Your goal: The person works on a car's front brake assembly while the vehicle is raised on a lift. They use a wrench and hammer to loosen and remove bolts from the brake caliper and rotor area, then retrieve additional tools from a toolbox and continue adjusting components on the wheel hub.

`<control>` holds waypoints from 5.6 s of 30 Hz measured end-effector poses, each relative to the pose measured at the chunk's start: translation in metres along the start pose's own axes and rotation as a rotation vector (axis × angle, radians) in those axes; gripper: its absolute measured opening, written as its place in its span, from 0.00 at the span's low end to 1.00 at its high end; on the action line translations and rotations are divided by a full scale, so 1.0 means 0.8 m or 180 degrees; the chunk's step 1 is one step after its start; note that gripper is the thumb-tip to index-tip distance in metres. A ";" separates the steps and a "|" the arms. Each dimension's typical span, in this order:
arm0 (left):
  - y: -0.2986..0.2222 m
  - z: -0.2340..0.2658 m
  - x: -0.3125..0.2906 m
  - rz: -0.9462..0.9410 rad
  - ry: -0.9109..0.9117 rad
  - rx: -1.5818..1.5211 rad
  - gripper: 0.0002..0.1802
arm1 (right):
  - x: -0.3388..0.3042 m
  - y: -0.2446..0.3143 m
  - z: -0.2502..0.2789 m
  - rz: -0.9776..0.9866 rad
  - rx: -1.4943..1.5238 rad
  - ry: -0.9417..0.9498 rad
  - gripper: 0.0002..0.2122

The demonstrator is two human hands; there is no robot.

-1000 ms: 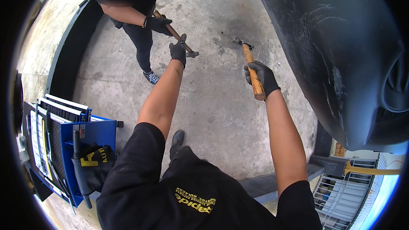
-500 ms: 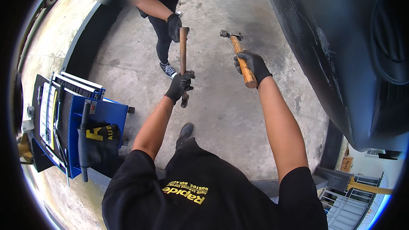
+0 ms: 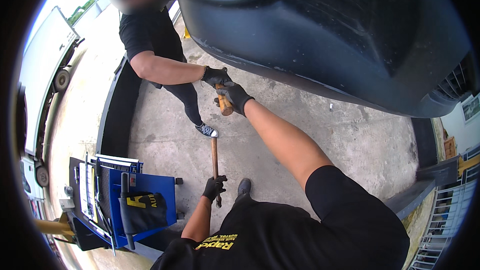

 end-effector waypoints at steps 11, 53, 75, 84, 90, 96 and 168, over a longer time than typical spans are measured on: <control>-0.029 -0.397 0.058 -0.0787 0.1067 0.3500 0.19 | -0.481 -0.116 0.297 0.0634 -0.2756 -0.0669 0.17; 0.033 -1.862 0.470 0.0099 0.2552 0.2663 0.15 | -1.598 -0.163 1.718 -0.0678 0.0201 -0.4679 0.11; -0.403 -2.015 0.518 -0.2651 -0.0982 0.1097 0.17 | -1.050 0.117 2.444 -0.2432 -0.0776 -0.1800 0.17; -0.626 -2.016 0.487 -0.4332 -0.1774 -0.0882 0.23 | -0.800 0.378 2.575 -0.1994 -0.1302 -0.0491 0.11; -0.699 -1.995 0.477 -0.5531 -0.0941 -0.2076 0.12 | -0.703 0.484 2.603 -0.2270 -0.1926 -0.0397 0.08; -0.691 -1.993 0.488 -0.5837 -0.0715 -0.1883 0.10 | -0.652 0.511 2.530 -0.1864 -0.1680 -0.0281 0.06; -0.725 -2.095 0.449 -0.4970 -0.2946 0.3231 0.16 | -0.688 0.432 2.209 -0.1192 -0.1104 -0.0161 0.09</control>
Point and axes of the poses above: each hand's wrist, its own x-axis towards the middle knuckle, its own z-axis out of the back of the hand, y = z × x, the point moved 5 cm from there along x, towards the middle knuckle, and after that the axes turned 10 degrees about y, right-handed, at the moved point
